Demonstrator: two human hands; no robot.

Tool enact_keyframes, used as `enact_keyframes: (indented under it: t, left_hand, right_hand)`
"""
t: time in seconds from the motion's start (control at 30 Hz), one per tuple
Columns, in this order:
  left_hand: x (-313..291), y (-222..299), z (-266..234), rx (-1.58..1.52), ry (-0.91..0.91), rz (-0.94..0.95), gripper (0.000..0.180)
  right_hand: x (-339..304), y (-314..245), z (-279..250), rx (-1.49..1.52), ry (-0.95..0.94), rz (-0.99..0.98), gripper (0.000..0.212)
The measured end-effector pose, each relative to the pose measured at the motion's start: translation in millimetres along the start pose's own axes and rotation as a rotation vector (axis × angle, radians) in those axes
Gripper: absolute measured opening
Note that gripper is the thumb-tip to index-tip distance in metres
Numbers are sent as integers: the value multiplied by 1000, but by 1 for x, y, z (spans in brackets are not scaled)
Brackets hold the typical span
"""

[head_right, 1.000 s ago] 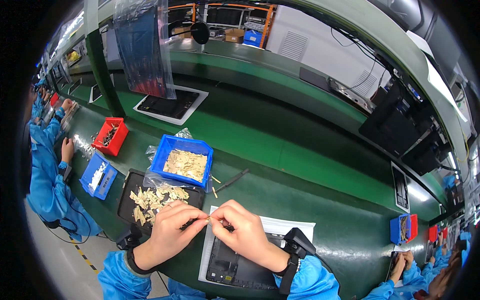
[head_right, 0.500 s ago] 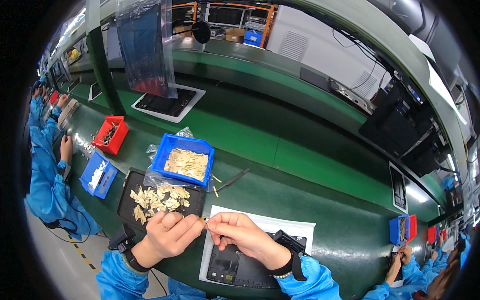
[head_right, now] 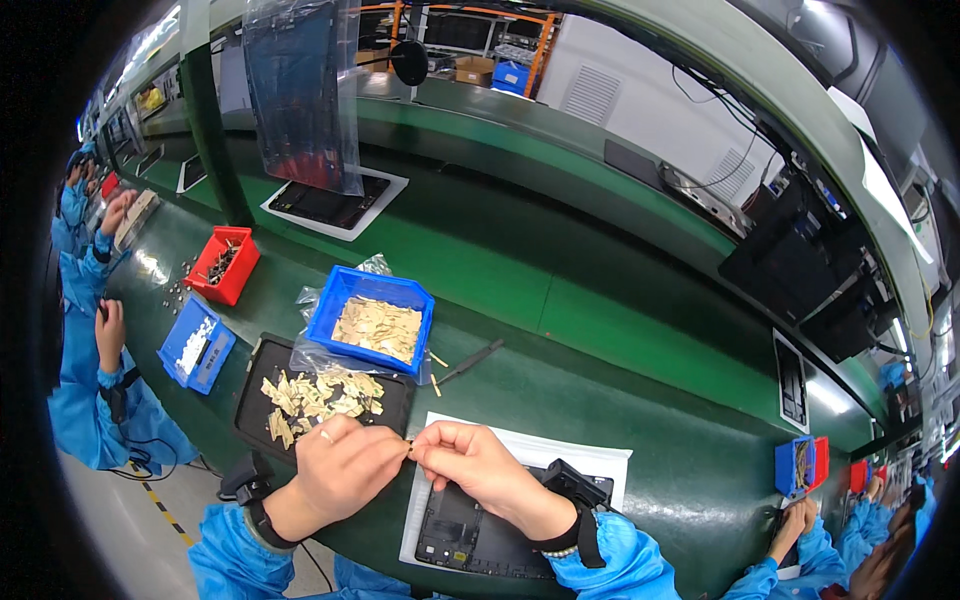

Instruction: The person assembles tablet devices by inserting internal components and ribbon cables into a tablet chassis, then enclosing them with a plastic casing. The internal components are manipulated with tweezers.

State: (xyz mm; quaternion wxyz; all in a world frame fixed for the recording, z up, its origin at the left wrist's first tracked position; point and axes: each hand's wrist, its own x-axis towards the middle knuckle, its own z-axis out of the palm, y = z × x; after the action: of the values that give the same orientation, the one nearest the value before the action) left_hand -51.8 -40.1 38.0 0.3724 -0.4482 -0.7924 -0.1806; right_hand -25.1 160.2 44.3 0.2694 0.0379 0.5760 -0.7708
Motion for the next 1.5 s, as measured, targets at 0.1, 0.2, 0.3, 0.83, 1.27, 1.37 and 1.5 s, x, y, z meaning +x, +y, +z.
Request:
enact_keyframes:
  t: [0.1,0.2,0.3,0.83,1.27,1.37,1.5]
  left_hand:
    - [0,-2,-9,-648,13,-591,21]
    - [-10,-22,-22,-555,205,-714,18]
    - [-4,-24,-29,-338,163,-612,18]
    - [27,37,2,-1017,-572,-732,41]
    - [-5,79,14,-1176,-497,-902,42]
    - [-14,84,29,-1148,-456,-947,27]
    - [-13,73,37,-755,-409,-720,23]
  right_hand:
    - [3,-2,4,-65,51,-91,12]
    - [12,-8,2,-288,113,-216,8]
    - [47,-32,0,-824,362,-649,5]
    - [-64,0,-30,-769,169,-466,16]
    - [-86,24,-54,-587,221,-427,7]
    - [-68,36,-61,-510,252,-374,8]
    - [-41,41,-62,-758,412,-490,9]
